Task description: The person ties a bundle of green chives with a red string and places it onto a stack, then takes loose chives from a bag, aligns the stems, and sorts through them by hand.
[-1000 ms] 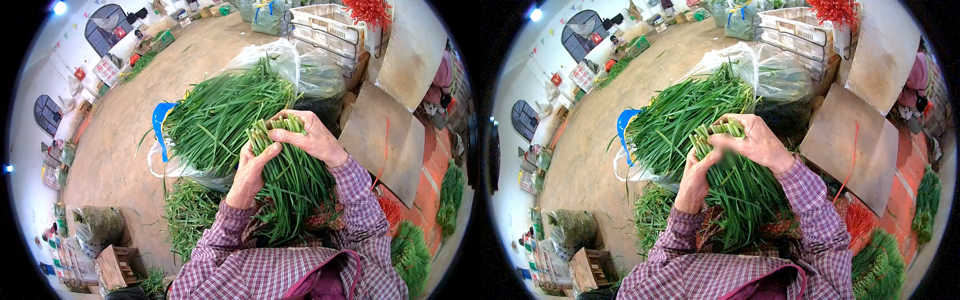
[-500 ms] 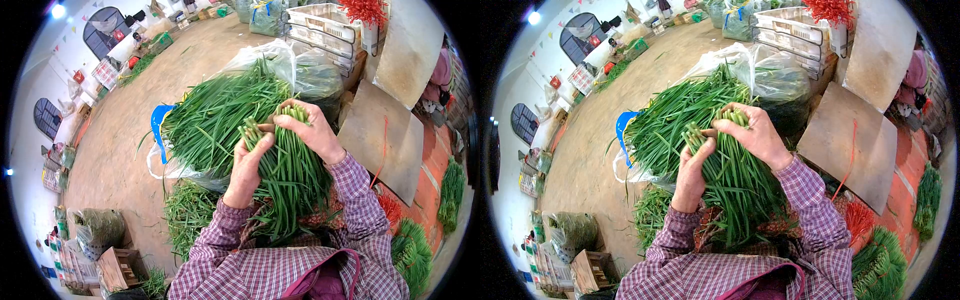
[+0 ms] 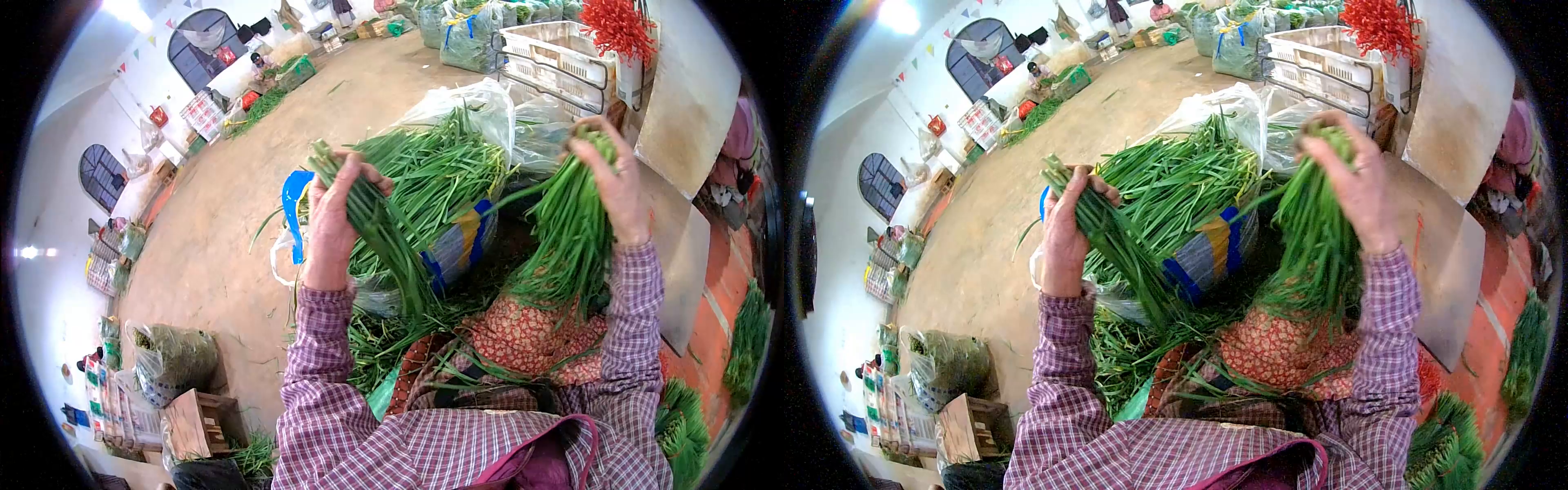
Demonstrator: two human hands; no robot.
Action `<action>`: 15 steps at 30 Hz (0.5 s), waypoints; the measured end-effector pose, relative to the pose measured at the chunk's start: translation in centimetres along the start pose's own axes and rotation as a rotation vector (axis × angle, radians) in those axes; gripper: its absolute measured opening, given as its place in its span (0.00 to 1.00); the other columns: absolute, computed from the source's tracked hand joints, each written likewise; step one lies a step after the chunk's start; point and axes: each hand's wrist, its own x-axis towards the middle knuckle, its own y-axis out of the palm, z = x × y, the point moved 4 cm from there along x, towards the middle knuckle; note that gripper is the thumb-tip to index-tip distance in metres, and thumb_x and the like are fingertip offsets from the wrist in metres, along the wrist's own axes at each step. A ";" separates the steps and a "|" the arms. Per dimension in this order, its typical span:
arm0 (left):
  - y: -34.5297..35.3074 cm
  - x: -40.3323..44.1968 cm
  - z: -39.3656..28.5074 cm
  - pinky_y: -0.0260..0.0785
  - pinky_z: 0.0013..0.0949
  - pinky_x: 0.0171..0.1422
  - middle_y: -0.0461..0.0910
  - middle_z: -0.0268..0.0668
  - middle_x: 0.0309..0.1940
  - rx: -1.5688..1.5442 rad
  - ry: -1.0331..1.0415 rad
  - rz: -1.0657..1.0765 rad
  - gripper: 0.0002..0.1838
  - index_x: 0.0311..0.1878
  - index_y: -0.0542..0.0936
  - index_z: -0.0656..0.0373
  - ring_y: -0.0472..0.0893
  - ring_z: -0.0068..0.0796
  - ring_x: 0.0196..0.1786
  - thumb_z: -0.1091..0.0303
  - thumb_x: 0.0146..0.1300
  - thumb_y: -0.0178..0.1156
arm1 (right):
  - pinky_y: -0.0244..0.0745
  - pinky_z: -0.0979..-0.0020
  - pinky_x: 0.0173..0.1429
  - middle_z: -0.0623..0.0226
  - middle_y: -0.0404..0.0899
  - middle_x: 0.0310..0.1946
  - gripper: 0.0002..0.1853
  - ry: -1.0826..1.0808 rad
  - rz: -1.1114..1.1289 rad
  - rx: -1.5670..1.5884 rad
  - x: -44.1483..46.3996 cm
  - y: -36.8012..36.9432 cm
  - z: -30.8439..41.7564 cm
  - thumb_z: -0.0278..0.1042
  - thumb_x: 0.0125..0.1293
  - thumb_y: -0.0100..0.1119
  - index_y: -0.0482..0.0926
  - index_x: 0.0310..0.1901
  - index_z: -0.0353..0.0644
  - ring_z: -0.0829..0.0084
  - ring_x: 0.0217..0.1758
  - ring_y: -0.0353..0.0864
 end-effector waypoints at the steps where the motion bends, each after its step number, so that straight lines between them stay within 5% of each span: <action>1: 0.8 0.0 0.2 0.78 0.39 0.38 0.78 0.39 0.30 -0.032 -0.007 0.035 0.09 0.45 0.73 0.59 0.82 0.35 0.33 0.66 0.68 0.60 | 0.81 0.71 0.40 0.66 0.83 0.36 0.13 0.012 0.077 0.049 -0.4 1.5 1.4 0.40 0.66 0.60 0.79 0.46 0.43 0.75 0.35 0.84; 10: 4.7 -0.5 1.1 0.77 0.37 0.39 0.77 0.35 0.31 -0.051 -0.074 0.078 0.08 0.46 0.74 0.58 0.81 0.32 0.33 0.64 0.71 0.58 | 0.68 0.77 0.32 0.73 0.76 0.22 0.13 -0.053 0.385 0.043 -2.3 9.0 5.5 0.41 0.61 0.66 0.82 0.39 0.38 0.84 0.26 0.70; 15: 5.4 -0.3 1.4 0.79 0.37 0.39 0.76 0.35 0.31 0.025 -0.073 0.108 0.10 0.47 0.73 0.58 0.81 0.33 0.34 0.64 0.70 0.58 | 0.73 0.65 0.34 0.57 0.81 0.26 0.15 -0.108 0.337 -0.018 -2.7 10.4 5.4 0.42 0.58 0.68 0.82 0.38 0.38 0.63 0.27 0.82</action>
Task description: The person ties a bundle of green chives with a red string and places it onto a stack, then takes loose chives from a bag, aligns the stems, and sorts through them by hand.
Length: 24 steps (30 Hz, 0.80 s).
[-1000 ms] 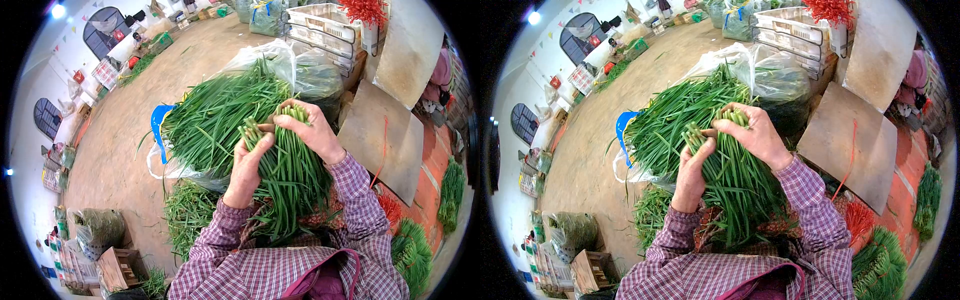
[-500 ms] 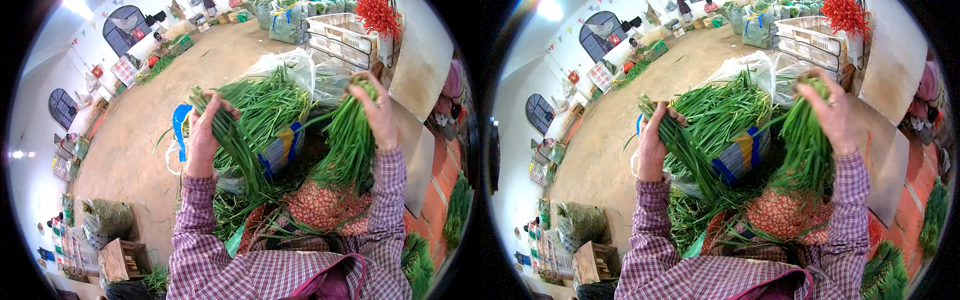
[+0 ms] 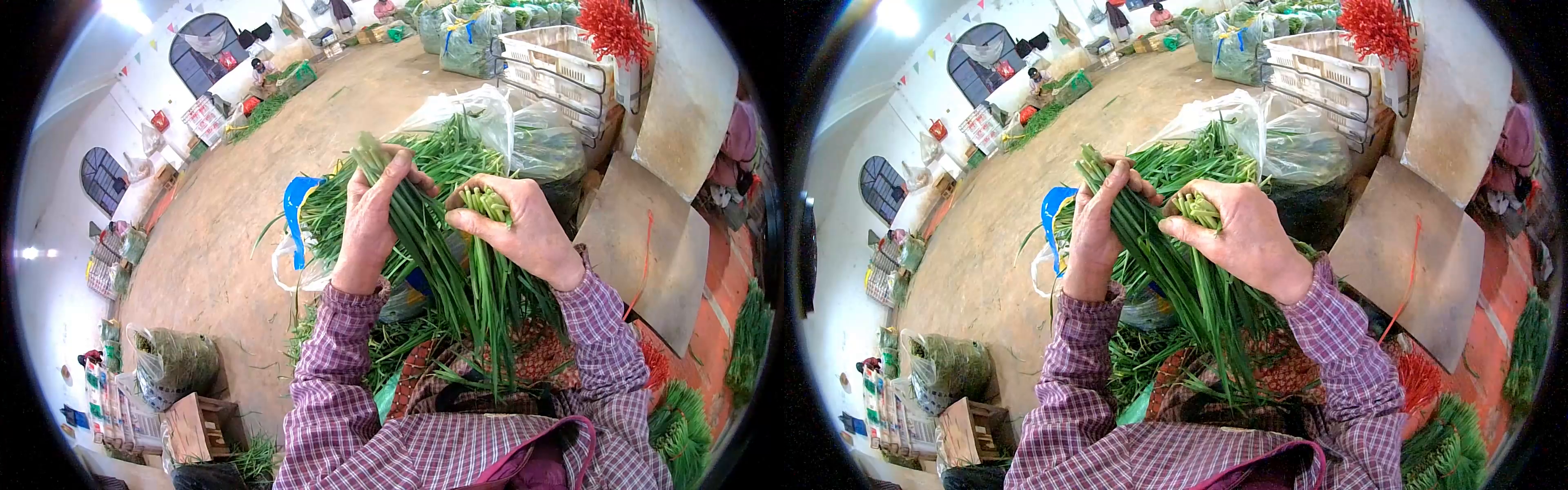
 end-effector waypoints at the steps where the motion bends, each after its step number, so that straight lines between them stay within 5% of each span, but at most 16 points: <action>1: 0.3 -0.1 0.0 0.79 0.37 0.39 0.76 0.34 0.31 -0.001 0.007 0.009 0.10 0.47 0.73 0.59 0.81 0.33 0.34 0.64 0.70 0.58 | 0.74 0.62 0.35 0.55 0.81 0.26 0.16 -0.006 -0.025 -0.035 0.1 0.1 -0.1 0.43 0.58 0.69 0.82 0.37 0.38 0.57 0.29 0.82; 9: 1.3 -0.3 0.7 0.76 0.32 0.43 0.76 0.34 0.33 0.000 -0.021 0.042 0.12 0.49 0.73 0.62 0.80 0.29 0.39 0.66 0.69 0.60 | 0.74 0.57 0.33 0.53 0.79 0.22 0.23 0.010 -0.108 -0.263 0.6 1.1 -0.4 0.53 0.53 0.71 0.80 0.35 0.40 0.51 0.29 0.81; 18: 1.2 -0.6 1.6 0.76 0.25 0.41 0.78 0.33 0.35 -0.005 -0.057 0.036 0.11 0.49 0.76 0.60 0.79 0.22 0.37 0.66 0.67 0.62 | 0.71 0.61 0.31 0.55 0.78 0.21 0.16 0.060 -0.029 -0.075 1.3 1.2 -1.5 0.43 0.56 0.69 0.81 0.31 0.37 0.55 0.24 0.78; 19: 1.0 -0.7 1.6 0.76 0.25 0.41 0.78 0.33 0.35 -0.005 -0.058 0.036 0.11 0.49 0.76 0.60 0.79 0.22 0.37 0.66 0.67 0.62 | 0.68 0.66 0.29 0.60 0.76 0.19 0.13 0.010 -0.048 -0.056 1.3 1.1 -2.0 0.41 0.58 0.68 0.81 0.31 0.37 0.67 0.21 0.76; 23: 0.1 -1.0 2.0 0.75 0.26 0.33 0.75 0.32 0.31 0.078 -0.058 0.089 0.13 0.49 0.75 0.63 0.76 0.21 0.31 0.68 0.66 0.63 | 0.65 0.76 0.28 0.76 0.77 0.21 0.11 0.139 0.087 0.171 1.1 -0.7 -2.6 0.39 0.60 0.66 0.82 0.32 0.38 0.87 0.25 0.73; 24: 0.1 -1.0 2.1 0.75 0.27 0.31 0.74 0.32 0.29 0.076 -0.064 0.127 0.13 0.48 0.75 0.64 0.75 0.21 0.29 0.68 0.66 0.63 | 0.68 0.78 0.31 0.75 0.78 0.22 0.11 0.153 0.116 0.244 1.1 -1.3 -2.2 0.39 0.60 0.66 0.82 0.34 0.38 0.85 0.25 0.75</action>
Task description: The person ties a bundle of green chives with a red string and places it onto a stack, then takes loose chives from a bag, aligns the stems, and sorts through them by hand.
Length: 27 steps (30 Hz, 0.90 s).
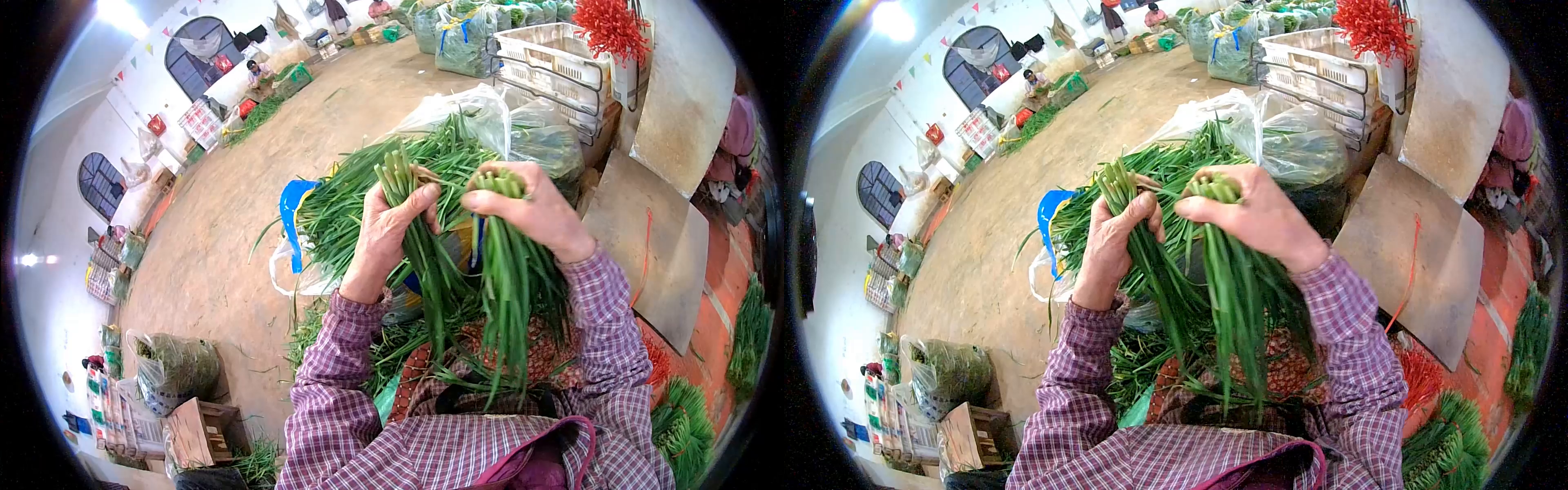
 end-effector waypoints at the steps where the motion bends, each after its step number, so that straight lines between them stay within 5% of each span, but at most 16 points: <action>1: -0.1 0.0 0.1 0.73 0.28 0.28 0.73 0.32 0.28 0.035 0.022 -0.032 0.13 0.47 0.75 0.64 0.74 0.22 0.28 0.69 0.65 0.64 | 0.69 0.79 0.32 0.74 0.79 0.23 0.11 0.038 -0.008 0.026 -0.5 -0.7 0.5 0.39 0.60 0.66 0.83 0.34 0.38 0.84 0.26 0.76; 8: -4.0 0.6 1.6 0.69 0.26 0.27 0.69 0.30 0.30 -0.115 -0.044 -0.057 0.13 0.46 0.72 0.59 0.71 0.21 0.28 0.67 0.65 0.64 | 0.71 0.77 0.33 0.70 0.79 0.23 0.14 0.125 0.092 0.049 -2.9 -2.7 1.7 0.41 0.60 0.65 0.83 0.37 0.36 0.82 0.27 0.77; 10: -3.0 0.5 1.4 0.68 0.26 0.27 0.68 0.30 0.29 -0.149 -0.058 -0.029 0.12 0.45 0.71 0.58 0.70 0.21 0.29 0.66 0.66 0.64 | 0.69 0.74 0.31 0.66 0.77 0.21 0.15 -0.084 0.061 -0.332 -2.1 -1.5 1.0 0.40 0.59 0.66 0.82 0.38 0.34 0.81 0.25 0.74; 15: -1.5 0.9 0.4 0.69 0.26 0.29 0.67 0.30 0.30 -0.201 -0.046 -0.046 0.10 0.43 0.70 0.56 0.70 0.22 0.30 0.62 0.71 0.58 | 0.70 0.74 0.30 0.66 0.79 0.21 0.13 -0.071 0.029 -0.288 -1.8 0.4 2.0 0.40 0.58 0.67 0.83 0.40 0.41 0.79 0.23 0.75; 19: -1.3 1.4 0.4 0.70 0.27 0.30 0.68 0.31 0.30 -0.184 -0.064 -0.074 0.10 0.42 0.71 0.56 0.71 0.23 0.31 0.61 0.71 0.57 | 0.77 0.63 0.33 0.62 0.82 0.25 0.13 -0.246 0.056 -0.510 -2.2 4.4 2.2 0.41 0.56 0.68 0.82 0.43 0.51 0.62 0.28 0.84; 23: -0.9 1.2 0.4 0.70 0.28 0.31 0.69 0.31 0.30 -0.185 -0.100 -0.087 0.11 0.43 0.72 0.58 0.71 0.23 0.31 0.60 0.72 0.56 | 0.77 0.61 0.34 0.60 0.81 0.24 0.10 -0.273 0.028 -0.562 -1.9 6.0 1.1 0.40 0.56 0.67 0.81 0.37 0.48 0.57 0.30 0.83; 27: -2.7 1.7 0.3 0.69 0.28 0.31 0.69 0.30 0.30 -0.217 -0.081 -0.122 0.12 0.44 0.72 0.59 0.71 0.22 0.31 0.59 0.73 0.55 | 0.78 0.64 0.30 0.63 0.80 0.19 0.09 -0.271 0.308 -0.485 -3.6 6.9 1.0 0.39 0.57 0.65 0.78 0.27 0.45 0.67 0.23 0.82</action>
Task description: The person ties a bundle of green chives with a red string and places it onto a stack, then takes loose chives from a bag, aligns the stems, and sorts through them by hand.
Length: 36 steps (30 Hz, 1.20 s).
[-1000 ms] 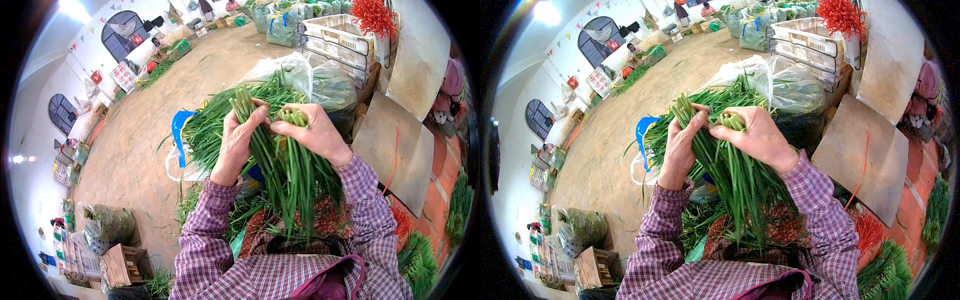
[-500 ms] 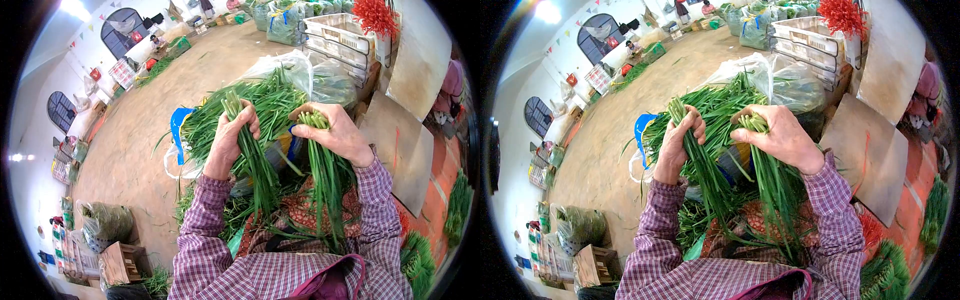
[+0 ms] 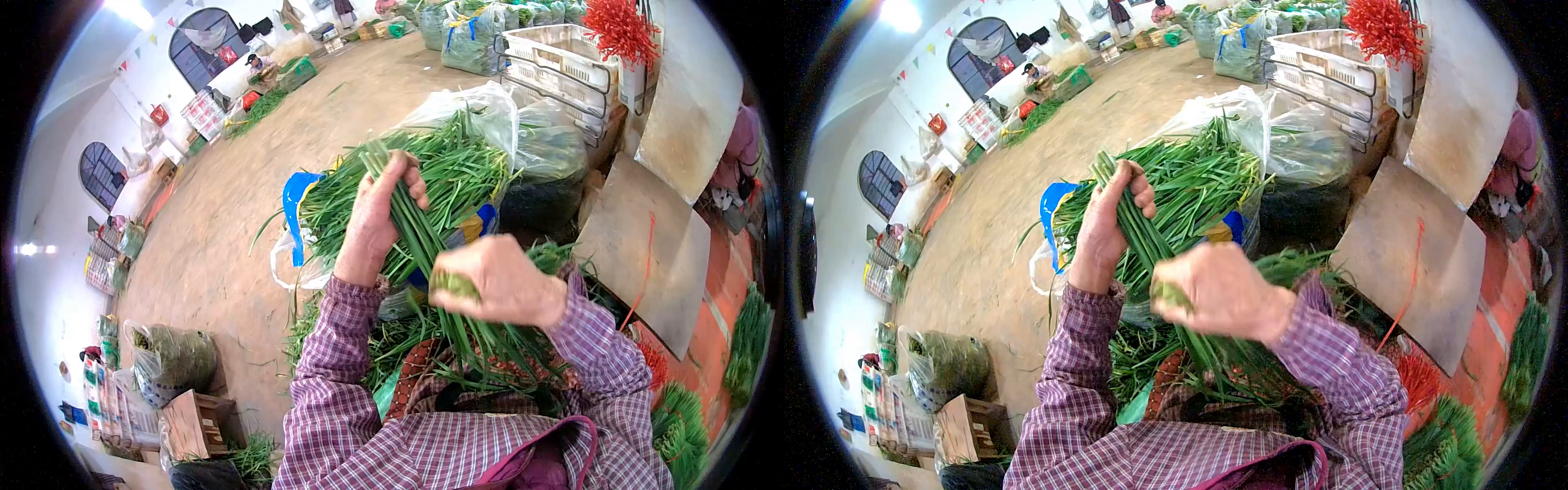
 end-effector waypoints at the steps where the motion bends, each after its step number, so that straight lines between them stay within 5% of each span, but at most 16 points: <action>1: -0.9 0.6 -0.1 0.68 0.28 0.31 0.69 0.30 0.29 -0.050 0.001 -0.004 0.12 0.45 0.73 0.59 0.71 0.22 0.30 0.58 0.73 0.55 | 0.78 0.65 0.29 0.63 0.80 0.19 0.09 -0.040 0.086 0.082 -0.8 0.6 0.9 0.39 0.57 0.64 0.78 0.27 0.45 0.68 0.21 0.82; 5: -2.2 0.8 -0.2 0.70 0.30 0.32 0.70 0.30 0.27 -0.014 0.033 -0.054 0.14 0.47 0.73 0.60 0.72 0.22 0.30 0.57 0.73 0.55 | 0.76 0.67 0.27 0.62 0.81 0.20 0.09 -0.172 0.291 0.204 -3.2 0.4 3.1 0.40 0.59 0.63 0.81 0.32 0.43 0.68 0.21 0.82; 9: 0.6 -1.3 1.1 0.74 0.31 0.30 0.70 0.32 0.25 0.147 -0.015 0.097 0.14 0.49 0.72 0.61 0.73 0.22 0.25 0.59 0.73 0.54 | 0.73 0.74 0.33 0.70 0.80 0.23 0.19 0.235 -0.149 0.444 -1.1 -5.7 -0.1 0.41 0.61 0.65 0.82 0.48 0.36 0.82 0.27 0.78; 12: 2.4 -2.4 2.3 0.70 0.28 0.26 0.69 0.31 0.25 0.133 -0.062 0.205 0.13 0.49 0.72 0.61 0.71 0.21 0.22 0.63 0.69 0.59 | 0.73 0.76 0.40 0.68 0.81 0.28 0.21 0.294 -0.364 0.352 -0.2 -6.9 -3.7 0.40 0.60 0.67 0.81 0.50 0.32 0.83 0.33 0.76; 21: 4.5 -3.6 4.7 0.71 0.27 0.25 0.77 0.32 0.30 0.196 -0.151 0.297 0.17 0.52 0.73 0.61 0.76 0.22 0.23 0.66 0.64 0.65 | 0.75 0.75 0.41 0.66 0.83 0.32 0.17 0.401 -0.212 0.706 1.1 -5.2 -5.2 0.39 0.60 0.67 0.81 0.43 0.32 0.82 0.34 0.78; 25: 4.5 -3.7 4.9 0.75 0.27 0.28 0.77 0.32 0.34 0.100 -0.175 0.299 0.21 0.56 0.70 0.60 0.78 0.22 0.25 0.68 0.64 0.65 | 0.77 0.76 0.31 0.67 0.83 0.31 0.12 0.230 -0.271 0.533 1.2 -5.0 -5.4 0.33 0.63 0.65 0.80 0.42 0.34 0.81 0.27 0.80; 27: 4.5 -3.6 5.0 0.76 0.27 0.28 0.77 0.33 0.35 0.009 -0.127 0.221 0.19 0.57 0.70 0.60 0.79 0.22 0.25 0.67 0.66 0.63 | 0.77 0.76 0.24 0.66 0.83 0.30 0.11 0.324 -0.307 0.910 0.6 -4.9 -5.2 0.33 0.66 0.63 0.79 0.43 0.34 0.78 0.21 0.81; 28: 4.4 -3.5 5.2 0.76 0.27 0.30 0.77 0.33 0.34 0.011 -0.110 0.223 0.17 0.57 0.70 0.59 0.79 0.22 0.27 0.65 0.69 0.59 | 0.74 0.79 0.34 0.73 0.81 0.31 0.10 0.377 -0.316 0.883 0.4 -5.0 -5.5 0.35 0.66 0.64 0.79 0.41 0.37 0.87 0.30 0.77; 32: 4.6 -4.0 5.6 0.78 0.26 0.33 0.78 0.30 0.36 0.001 -0.148 0.079 0.13 0.54 0.73 0.58 0.80 0.20 0.32 0.61 0.72 0.56 | 0.75 0.79 0.33 0.74 0.80 0.30 0.10 0.466 -0.314 0.978 -0.1 -4.5 -6.0 0.36 0.65 0.64 0.79 0.40 0.37 0.87 0.29 0.77; 36: 4.2 -3.8 5.9 0.77 0.25 0.33 0.80 0.29 0.38 0.024 -0.094 -0.030 0.12 0.51 0.75 0.58 0.80 0.18 0.33 0.60 0.73 0.54 | 0.74 0.81 0.33 0.77 0.80 0.30 0.12 0.367 -0.426 0.700 0.0 -4.6 -7.1 0.39 0.64 0.66 0.79 0.40 0.38 0.87 0.31 0.78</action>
